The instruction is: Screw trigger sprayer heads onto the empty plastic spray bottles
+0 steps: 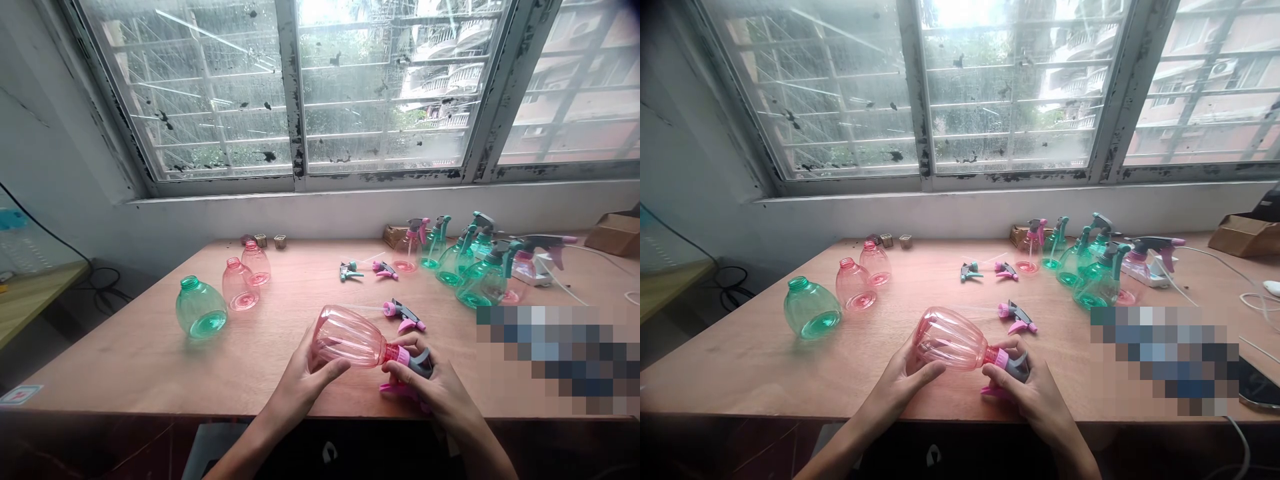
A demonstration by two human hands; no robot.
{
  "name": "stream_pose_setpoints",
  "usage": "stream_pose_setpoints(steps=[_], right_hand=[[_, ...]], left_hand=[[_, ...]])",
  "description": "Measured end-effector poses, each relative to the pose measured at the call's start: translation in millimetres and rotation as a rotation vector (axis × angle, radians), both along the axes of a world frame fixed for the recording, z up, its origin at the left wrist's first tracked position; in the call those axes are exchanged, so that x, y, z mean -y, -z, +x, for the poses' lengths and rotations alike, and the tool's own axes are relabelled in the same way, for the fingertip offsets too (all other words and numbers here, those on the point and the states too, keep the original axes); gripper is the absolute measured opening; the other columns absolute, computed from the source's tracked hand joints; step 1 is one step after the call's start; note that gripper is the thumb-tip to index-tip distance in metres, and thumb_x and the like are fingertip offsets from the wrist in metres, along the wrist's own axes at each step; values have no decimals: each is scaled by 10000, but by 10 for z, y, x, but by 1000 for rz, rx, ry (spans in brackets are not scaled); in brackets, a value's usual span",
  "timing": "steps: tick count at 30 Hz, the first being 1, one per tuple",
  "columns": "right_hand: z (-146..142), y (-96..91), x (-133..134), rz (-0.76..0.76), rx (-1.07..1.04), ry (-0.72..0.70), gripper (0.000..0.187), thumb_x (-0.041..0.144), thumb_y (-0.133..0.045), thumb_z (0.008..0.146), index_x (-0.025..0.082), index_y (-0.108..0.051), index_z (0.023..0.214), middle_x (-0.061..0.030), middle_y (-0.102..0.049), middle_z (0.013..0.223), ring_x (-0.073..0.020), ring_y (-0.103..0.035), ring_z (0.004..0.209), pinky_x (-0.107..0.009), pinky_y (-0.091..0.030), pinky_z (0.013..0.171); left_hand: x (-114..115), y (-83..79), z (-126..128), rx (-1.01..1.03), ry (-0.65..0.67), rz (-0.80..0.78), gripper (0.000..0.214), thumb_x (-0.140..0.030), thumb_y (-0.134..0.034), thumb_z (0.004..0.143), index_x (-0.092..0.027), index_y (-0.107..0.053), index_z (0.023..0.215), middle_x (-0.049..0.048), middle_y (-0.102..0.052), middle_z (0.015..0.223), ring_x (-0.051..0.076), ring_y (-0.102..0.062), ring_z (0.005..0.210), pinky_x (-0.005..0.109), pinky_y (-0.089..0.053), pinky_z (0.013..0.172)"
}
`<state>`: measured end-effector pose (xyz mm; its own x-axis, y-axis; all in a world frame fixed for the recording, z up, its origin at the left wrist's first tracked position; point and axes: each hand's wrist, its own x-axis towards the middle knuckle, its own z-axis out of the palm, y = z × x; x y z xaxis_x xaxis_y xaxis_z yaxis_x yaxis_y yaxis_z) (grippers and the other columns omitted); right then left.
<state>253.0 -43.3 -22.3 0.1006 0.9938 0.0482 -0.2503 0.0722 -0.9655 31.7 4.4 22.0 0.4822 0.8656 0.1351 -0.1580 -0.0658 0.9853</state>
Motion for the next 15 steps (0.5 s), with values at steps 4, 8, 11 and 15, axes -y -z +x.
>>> stream_pose_setpoints(steps=[4,8,11,15], right_hand=[[9,6,0,-5,-10,-4,417,429,-918,743,214,-627,949,39,-688,761,-172,-701,675,-386,-703,666],[23,2,0,8,21,-34,383,453,-878,790,211,-620,939,27,-694,702,-176,-678,681,-390,-691,683],[21,-13,-1,12,24,-38,375,463,-863,803,210,-627,947,-4,-734,761,-193,-689,700,-388,-685,677],[18,-23,0,10,20,-21,360,462,-872,793,202,-675,944,-16,-721,791,-200,-693,743,-375,-680,697]], left_hand=[[-6,42,-7,18,17,9,779,-322,-783,882,-207,-395,1547,125,-679,1375,319,-624,1284,407,-459,1114],[-34,90,-15,37,40,28,790,-319,-785,881,-216,-381,1551,121,-672,1371,318,-610,1302,405,-459,1111],[-52,146,-35,13,35,19,834,-337,-780,884,-205,-332,1574,136,-646,1386,319,-597,1312,424,-436,1133],[-41,238,-81,-49,-10,-1,1021,-384,-802,859,-219,-158,1634,167,-555,1451,328,-540,1360,452,-412,1152]])
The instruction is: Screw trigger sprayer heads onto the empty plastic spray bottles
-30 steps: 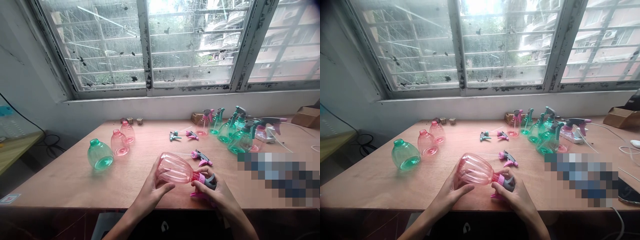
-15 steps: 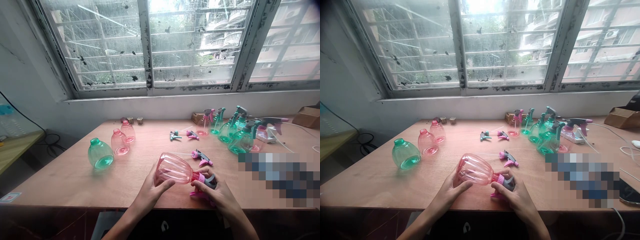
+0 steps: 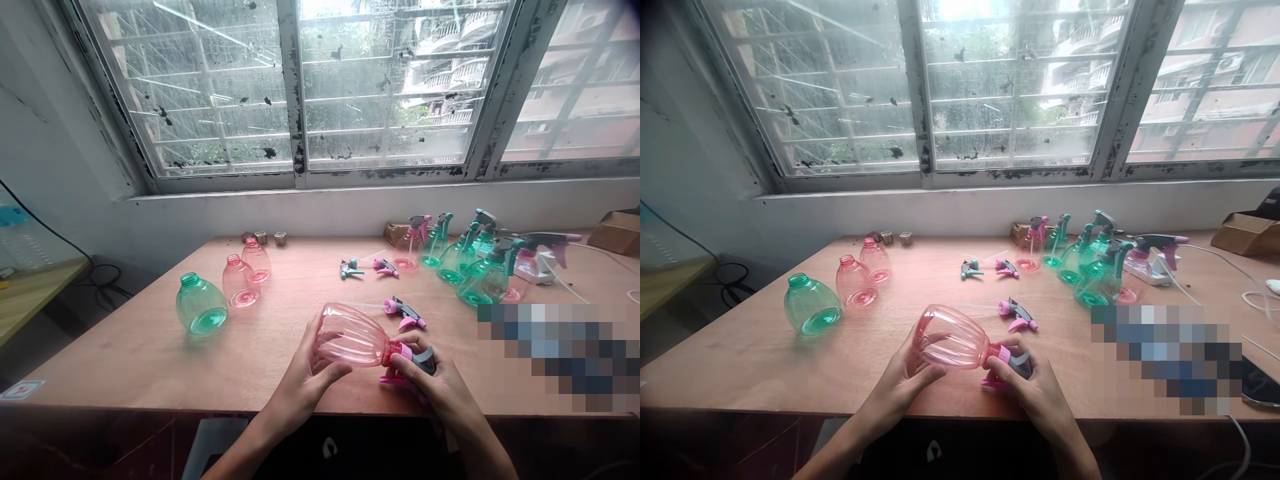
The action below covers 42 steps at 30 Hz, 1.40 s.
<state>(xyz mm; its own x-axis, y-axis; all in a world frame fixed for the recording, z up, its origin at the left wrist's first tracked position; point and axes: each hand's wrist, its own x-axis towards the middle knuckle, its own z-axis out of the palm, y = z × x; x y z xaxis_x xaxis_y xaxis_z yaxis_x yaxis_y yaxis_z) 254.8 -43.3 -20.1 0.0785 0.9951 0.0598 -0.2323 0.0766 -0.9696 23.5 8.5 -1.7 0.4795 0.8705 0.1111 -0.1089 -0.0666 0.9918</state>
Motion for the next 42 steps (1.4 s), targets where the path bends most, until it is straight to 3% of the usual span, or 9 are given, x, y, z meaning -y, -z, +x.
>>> stream_pose_setpoints(steps=[4,8,12,18,23,31,36,42], right_hand=[[21,22,-6,-4,-2,-11,352,477,-847,820,200,-685,963,-17,-703,782,-188,-664,752,-364,-674,716],[28,36,-15,4,-7,-25,352,460,-847,828,215,-654,993,7,-681,781,-174,-662,739,-372,-676,732],[4,39,-7,20,-1,-6,343,431,-866,813,216,-644,961,19,-653,801,-166,-664,710,-372,-682,690],[-5,42,12,11,32,-18,351,457,-845,827,202,-664,986,7,-653,771,-182,-660,722,-399,-679,715],[-10,13,15,-1,31,1,373,477,-853,808,200,-670,979,1,-660,790,-184,-656,720,-402,-682,701],[-23,4,15,-7,-10,50,387,494,-859,786,210,-674,972,-20,-688,775,-199,-653,698,-380,-673,655],[-19,26,11,18,34,23,371,480,-876,772,213,-685,946,14,-672,759,-186,-669,680,-370,-672,670],[-14,22,6,21,46,15,350,457,-877,783,211,-680,935,20,-671,791,-177,-689,685,-359,-675,686]], left_hand=[[7,42,-29,-24,14,13,998,-396,-776,885,-279,-135,1641,156,-492,1501,315,-566,1318,466,-422,1139],[-21,41,-19,-18,1,36,912,-366,-776,886,-297,-237,1618,137,-501,1507,320,-564,1325,476,-422,1146],[-18,21,3,-5,8,33,1002,-287,-824,851,-313,-192,1628,115,-537,1505,306,-560,1348,464,-395,1183],[-7,-66,40,58,-8,12,833,-337,-782,889,-204,-339,1581,137,-624,1411,312,-606,1288,458,-404,1173],[-17,-90,44,43,-19,23,835,-365,-794,870,-217,-374,1576,141,-605,1446,343,-564,1338,450,-424,1147],[-19,59,-18,37,-7,-3,913,-340,-813,861,-360,-277,1601,110,-507,1511,280,-598,1271,464,-401,1158],[6,8,22,58,-51,-32,987,-372,-849,816,-236,-261,1597,175,-497,1501,333,-453,1433,457,-377,1184],[1,-12,31,10,-103,-35,993,-323,-890,755,-229,-331,1571,151,-568,1432,341,-508,1386,467,-404,1168]])
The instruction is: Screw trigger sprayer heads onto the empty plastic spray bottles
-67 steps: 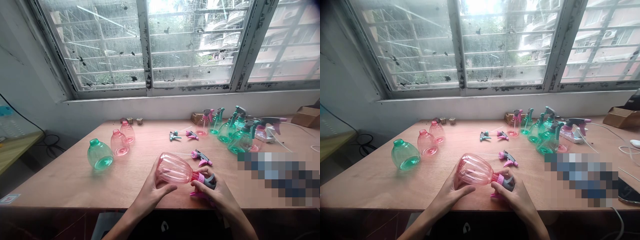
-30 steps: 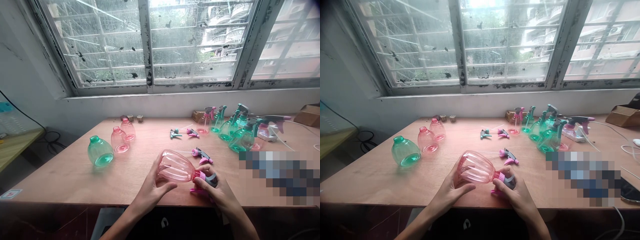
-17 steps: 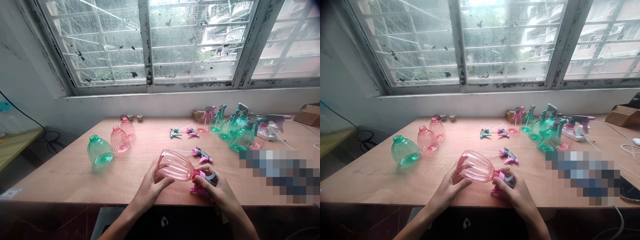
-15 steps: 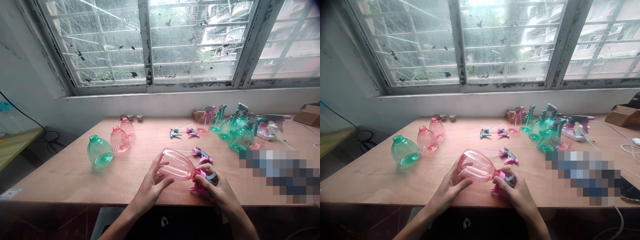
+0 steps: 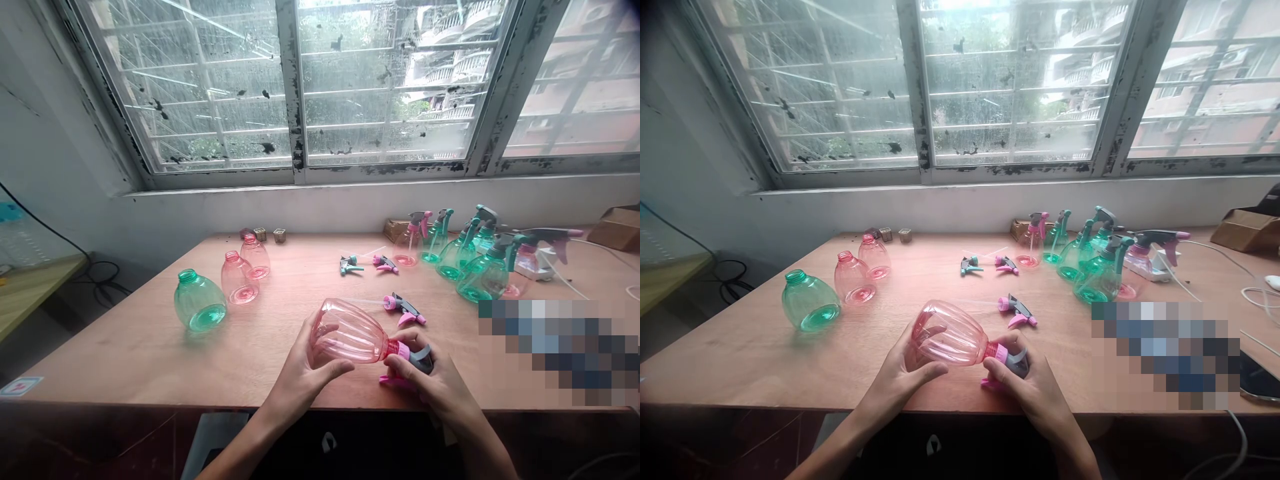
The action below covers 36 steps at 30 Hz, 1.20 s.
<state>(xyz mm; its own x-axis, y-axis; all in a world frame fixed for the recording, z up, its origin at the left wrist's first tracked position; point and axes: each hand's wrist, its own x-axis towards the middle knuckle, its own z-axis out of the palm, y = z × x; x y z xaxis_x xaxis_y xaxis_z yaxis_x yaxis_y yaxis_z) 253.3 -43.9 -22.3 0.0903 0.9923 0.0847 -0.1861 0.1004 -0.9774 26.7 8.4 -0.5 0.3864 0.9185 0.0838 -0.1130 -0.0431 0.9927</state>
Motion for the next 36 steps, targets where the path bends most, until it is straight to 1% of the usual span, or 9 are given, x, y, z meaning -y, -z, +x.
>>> stream_pose_setpoints(steps=[3,8,12,15,19,24,27,33,36], right_hand=[[-10,-17,-1,-1,0,25,366,479,-878,771,205,-689,923,17,-662,784,-179,-676,675,-358,-673,664],[-26,-34,-2,-18,-20,56,399,495,-888,750,211,-690,949,19,-657,774,-175,-662,663,-357,-674,664],[-32,-19,-9,9,-11,41,396,500,-874,766,201,-682,941,3,-662,783,-181,-652,681,-356,-664,652],[-38,-13,-14,5,1,45,409,510,-883,747,204,-678,926,8,-662,767,-190,-654,691,-375,-671,668],[-42,-23,-14,-2,3,59,429,528,-895,722,211,-680,915,15,-666,752,-194,-658,692,-372,-670,672],[-29,-18,-18,-2,10,43,402,502,-870,771,207,-670,960,9,-655,777,-187,-659,677,-372,-671,669],[-28,-9,-19,-8,-9,41,409,496,-873,769,211,-662,972,15,-642,755,-187,-654,676,-382,-673,674],[-32,-19,-16,-7,-19,46,409,501,-887,746,214,-678,949,17,-666,770,-189,-672,677,-382,-678,677],[-30,-25,-17,-7,-20,54,411,507,-895,735,214,-693,941,11,-683,813,-190,-685,683,-373,-679,674]], left_hand=[[-19,29,-1,-13,-4,18,947,-306,-863,784,-260,-348,1577,137,-564,1429,335,-535,1349,473,-439,1135],[-27,61,-2,-10,-14,92,857,-290,-829,818,-357,-399,1556,96,-457,1551,314,-510,1333,448,-492,1072],[-6,48,-14,-38,-1,39,989,-367,-869,778,-298,-312,1592,144,-518,1451,316,-569,1261,461,-490,1065],[-7,22,-20,-47,-13,12,954,-433,-870,768,-238,-368,1556,155,-576,1354,318,-615,1194,466,-491,1055],[-30,-9,-15,-37,-37,31,875,-434,-856,782,-241,-433,1524,164,-535,1455,353,-560,1283,458,-485,1057],[-54,13,-10,25,52,28,925,-339,-855,800,-293,-357,1578,130,-528,1496,337,-547,1321,483,-419,1140],[-60,51,-15,24,43,29,937,-308,-849,806,-304,-336,1589,119,-550,1462,333,-527,1344,486,-410,1155],[-56,72,-25,-27,32,13,1118,-347,-924,706,-252,-269,1606,161,-526,1451,352,-499,1370,490,-363,1189],[-51,40,-15,-21,38,8,1092,-429,-896,734,-200,-267,1597,189,-530,1433,363,-465,1397,475,-383,1171]])
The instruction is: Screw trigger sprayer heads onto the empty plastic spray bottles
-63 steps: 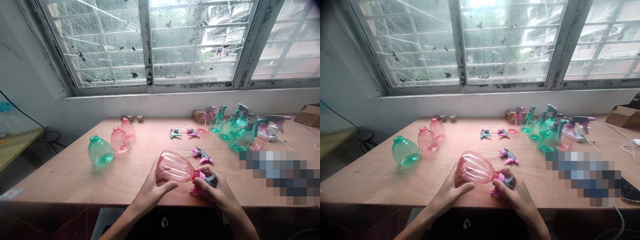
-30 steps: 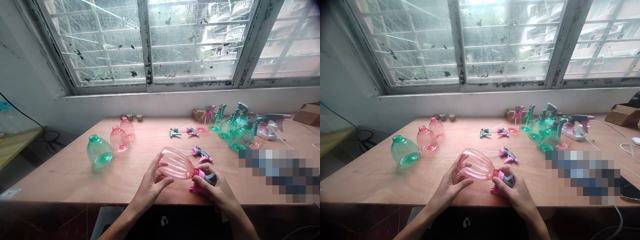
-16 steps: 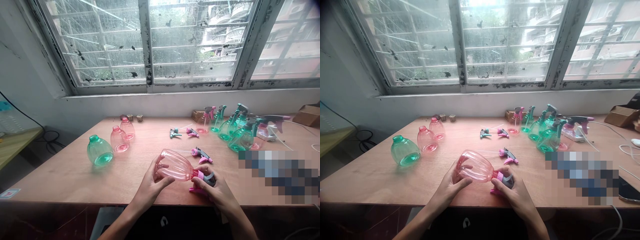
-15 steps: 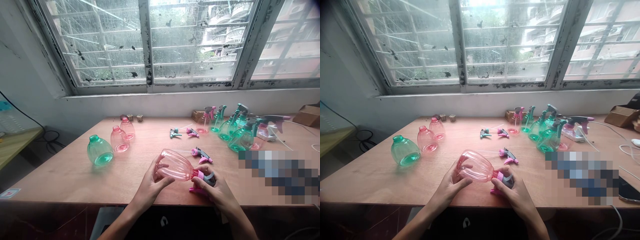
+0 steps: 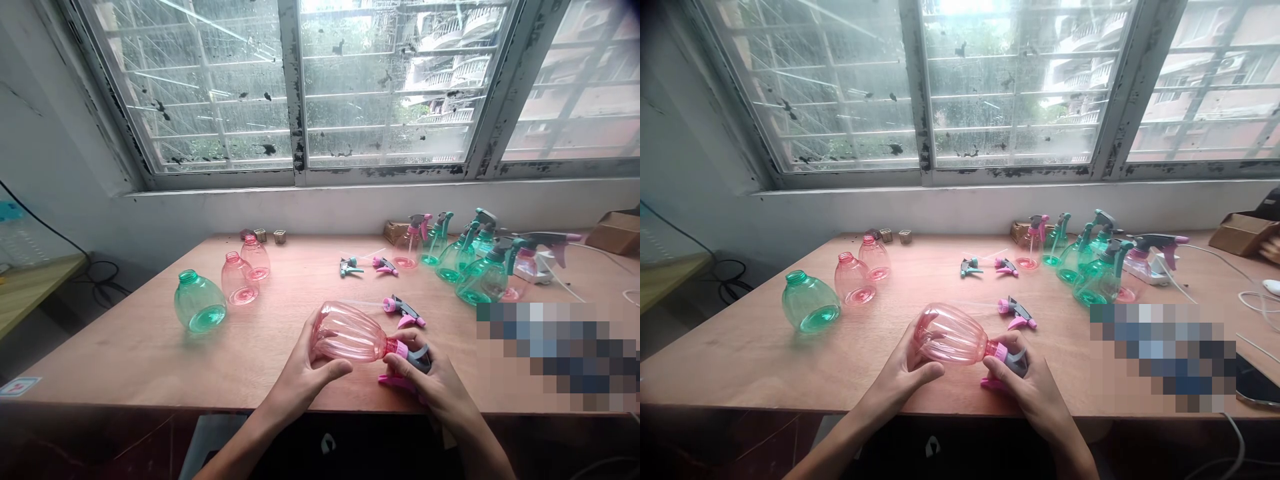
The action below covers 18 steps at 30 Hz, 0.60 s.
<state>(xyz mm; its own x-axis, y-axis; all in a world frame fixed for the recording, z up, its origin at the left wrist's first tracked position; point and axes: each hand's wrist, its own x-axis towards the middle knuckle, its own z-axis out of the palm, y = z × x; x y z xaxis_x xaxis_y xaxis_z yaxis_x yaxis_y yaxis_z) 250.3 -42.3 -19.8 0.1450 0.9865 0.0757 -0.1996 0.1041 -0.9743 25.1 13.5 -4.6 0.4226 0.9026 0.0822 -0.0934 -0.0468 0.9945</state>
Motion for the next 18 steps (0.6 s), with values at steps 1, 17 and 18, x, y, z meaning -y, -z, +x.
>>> stream_pose_setpoints(steps=[1,17,18], right_hand=[[1,-1,-1,0,3,3,412,507,-896,735,211,-696,940,8,-687,822,-189,-687,687,-369,-680,676],[1,0,-4,-10,-8,7,412,478,-883,771,209,-669,1000,11,-664,829,-170,-676,674,-359,-689,668],[1,3,-4,-9,-11,5,414,478,-883,771,209,-667,1001,13,-665,829,-170,-678,674,-360,-689,670]], left_hand=[[3,-14,6,-5,-11,0,1046,-455,-867,765,-190,-282,1590,191,-541,1417,363,-468,1393,472,-393,1161],[-1,14,6,9,15,81,889,-337,-798,868,-314,-288,1597,120,-385,1630,327,-348,1514,482,-306,1236],[3,6,10,6,7,79,899,-338,-802,865,-299,-284,1598,130,-390,1629,330,-344,1516,488,-306,1236]])
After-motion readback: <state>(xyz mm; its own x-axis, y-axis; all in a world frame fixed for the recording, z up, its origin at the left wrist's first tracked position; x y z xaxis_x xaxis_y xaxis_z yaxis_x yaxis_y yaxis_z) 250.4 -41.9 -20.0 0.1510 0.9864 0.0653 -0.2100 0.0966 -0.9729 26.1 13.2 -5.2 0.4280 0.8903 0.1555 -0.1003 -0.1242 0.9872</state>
